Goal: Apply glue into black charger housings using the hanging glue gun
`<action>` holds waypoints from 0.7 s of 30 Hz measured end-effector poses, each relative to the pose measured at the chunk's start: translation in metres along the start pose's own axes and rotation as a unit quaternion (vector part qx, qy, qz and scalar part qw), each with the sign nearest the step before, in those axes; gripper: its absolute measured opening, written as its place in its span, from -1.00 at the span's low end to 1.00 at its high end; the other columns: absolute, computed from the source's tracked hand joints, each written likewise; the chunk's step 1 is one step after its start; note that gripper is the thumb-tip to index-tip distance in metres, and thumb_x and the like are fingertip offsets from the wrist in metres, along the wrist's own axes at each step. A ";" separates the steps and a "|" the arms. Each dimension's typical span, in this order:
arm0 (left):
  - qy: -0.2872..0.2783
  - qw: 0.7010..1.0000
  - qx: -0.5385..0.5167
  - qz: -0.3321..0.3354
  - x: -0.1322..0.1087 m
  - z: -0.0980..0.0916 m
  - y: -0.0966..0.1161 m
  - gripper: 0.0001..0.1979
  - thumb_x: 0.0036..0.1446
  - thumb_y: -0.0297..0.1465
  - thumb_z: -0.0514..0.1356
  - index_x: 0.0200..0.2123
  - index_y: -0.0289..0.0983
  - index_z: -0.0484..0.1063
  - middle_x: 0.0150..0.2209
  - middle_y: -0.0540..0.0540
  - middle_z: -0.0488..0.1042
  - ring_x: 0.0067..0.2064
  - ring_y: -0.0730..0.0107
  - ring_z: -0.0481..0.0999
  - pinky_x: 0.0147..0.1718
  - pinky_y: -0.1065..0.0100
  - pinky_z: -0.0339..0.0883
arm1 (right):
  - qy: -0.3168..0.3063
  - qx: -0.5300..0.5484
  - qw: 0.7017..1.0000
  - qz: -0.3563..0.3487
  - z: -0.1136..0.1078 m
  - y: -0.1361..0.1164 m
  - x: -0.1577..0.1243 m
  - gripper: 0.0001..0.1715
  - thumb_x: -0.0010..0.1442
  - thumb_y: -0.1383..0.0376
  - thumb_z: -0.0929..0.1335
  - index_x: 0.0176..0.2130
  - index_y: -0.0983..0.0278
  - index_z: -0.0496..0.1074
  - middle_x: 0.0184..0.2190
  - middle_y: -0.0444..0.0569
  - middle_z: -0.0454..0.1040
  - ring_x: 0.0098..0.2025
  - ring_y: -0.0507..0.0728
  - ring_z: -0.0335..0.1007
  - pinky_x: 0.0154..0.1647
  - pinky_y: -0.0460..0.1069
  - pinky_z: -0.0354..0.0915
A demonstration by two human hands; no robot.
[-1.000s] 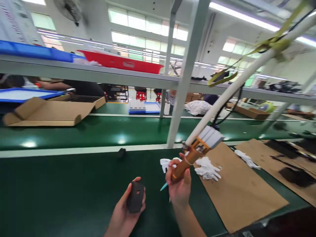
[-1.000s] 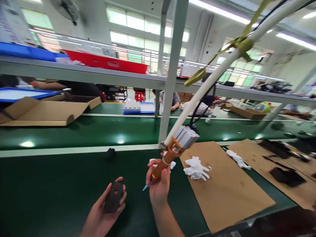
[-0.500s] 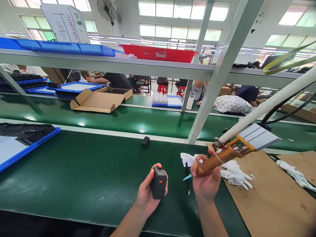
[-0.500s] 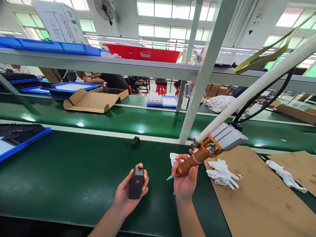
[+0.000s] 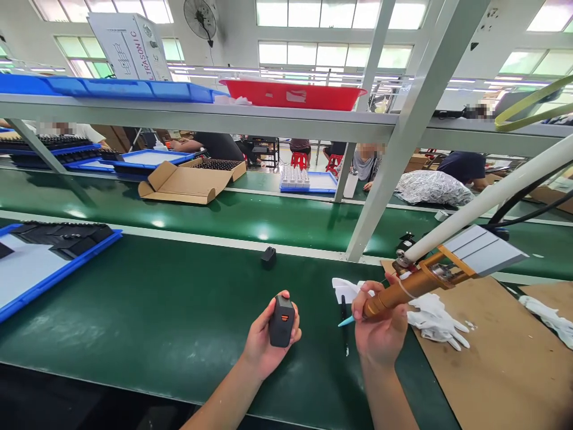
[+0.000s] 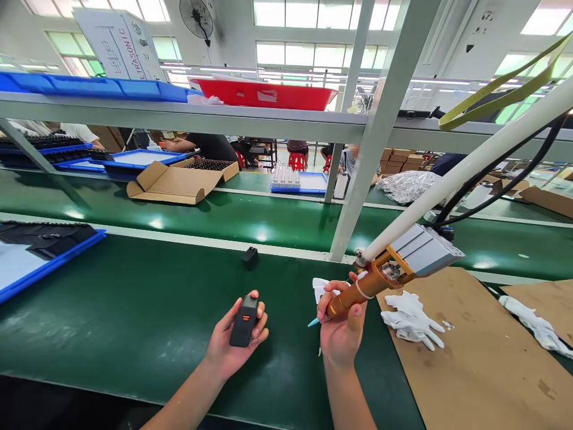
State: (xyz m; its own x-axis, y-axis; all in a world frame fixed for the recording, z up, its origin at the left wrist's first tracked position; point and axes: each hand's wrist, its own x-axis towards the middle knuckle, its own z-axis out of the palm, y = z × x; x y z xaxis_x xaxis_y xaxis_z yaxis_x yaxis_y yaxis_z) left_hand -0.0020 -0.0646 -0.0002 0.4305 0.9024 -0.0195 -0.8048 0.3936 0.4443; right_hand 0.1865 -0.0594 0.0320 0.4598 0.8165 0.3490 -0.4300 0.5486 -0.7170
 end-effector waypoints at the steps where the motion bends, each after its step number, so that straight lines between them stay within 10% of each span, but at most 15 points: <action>1: -0.008 1.000 0.012 0.002 0.000 -0.001 0.001 -0.82 0.25 -0.26 0.09 -0.18 -0.21 0.39 -0.37 -0.05 0.42 -0.49 0.48 0.37 -0.48 0.41 0.18 | 0.000 0.000 1.000 0.000 0.000 0.000 0.000 -0.45 0.16 -0.06 0.26 0.07 0.10 0.24 -0.38 -0.15 0.39 -0.66 -0.03 0.20 -0.63 -0.07 0.08; 8: 0.028 0.943 0.331 0.019 0.006 -0.015 0.018 -0.73 0.23 -0.13 0.08 -0.11 -0.15 0.30 -0.37 0.00 0.38 -0.43 0.46 0.39 -0.44 0.43 0.21 | 0.002 0.003 1.000 0.003 -0.003 -0.001 0.001 -0.47 0.17 -0.05 0.26 0.05 0.11 0.26 -0.36 -0.13 0.39 -0.65 -0.04 0.20 -0.62 -0.08 0.09; 10: 0.062 0.796 0.599 0.060 0.020 -0.021 0.030 -0.72 0.25 -0.14 0.04 -0.07 -0.15 0.30 -0.34 0.00 0.41 -0.38 0.42 0.42 -0.40 0.42 0.26 | 0.003 0.008 1.000 0.006 -0.004 0.000 0.002 -0.47 0.16 -0.05 0.26 0.06 0.10 0.25 -0.36 -0.13 0.39 -0.65 -0.04 0.19 -0.62 -0.09 0.09; 13: 0.090 0.489 0.855 0.147 0.054 -0.031 0.050 -0.72 0.23 -0.19 0.05 -0.07 -0.18 0.36 -0.30 -0.07 0.46 -0.26 0.26 0.44 -0.22 0.27 0.29 | 0.004 0.012 1.000 0.005 -0.005 0.000 0.002 -0.46 0.16 -0.05 0.27 0.06 0.11 0.26 -0.36 -0.12 0.39 -0.64 -0.04 0.19 -0.63 -0.09 0.10; 15: 0.099 0.409 0.891 0.169 0.079 -0.037 0.061 -0.72 0.22 -0.23 0.07 -0.08 -0.21 0.39 -0.24 -0.16 0.47 -0.08 0.08 0.39 -0.06 0.13 0.22 | 0.008 0.012 1.000 0.000 -0.005 0.000 0.002 -0.46 0.16 -0.05 0.27 0.06 0.11 0.26 -0.37 -0.12 0.39 -0.65 -0.04 0.19 -0.63 -0.09 0.10; 21: 0.129 0.296 0.927 0.190 0.124 -0.049 0.066 -0.74 0.24 -0.34 0.04 -0.07 -0.25 0.42 -0.01 -0.31 0.39 0.17 -0.05 0.20 0.14 -0.02 0.00 | 0.010 0.014 1.000 0.003 -0.007 0.000 0.002 -0.47 0.17 -0.04 0.27 0.06 0.11 0.24 -0.36 -0.12 0.39 -0.63 -0.03 0.20 -0.64 -0.09 0.12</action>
State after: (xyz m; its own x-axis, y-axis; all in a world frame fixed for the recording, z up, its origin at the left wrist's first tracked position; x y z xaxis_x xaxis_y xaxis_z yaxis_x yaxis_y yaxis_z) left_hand -0.0218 0.0824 -0.0170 0.2142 0.8973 0.3861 0.9362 -0.3013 0.1809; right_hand 0.1924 -0.0585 0.0284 0.4724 0.8166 0.3316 -0.4547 0.5481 -0.7020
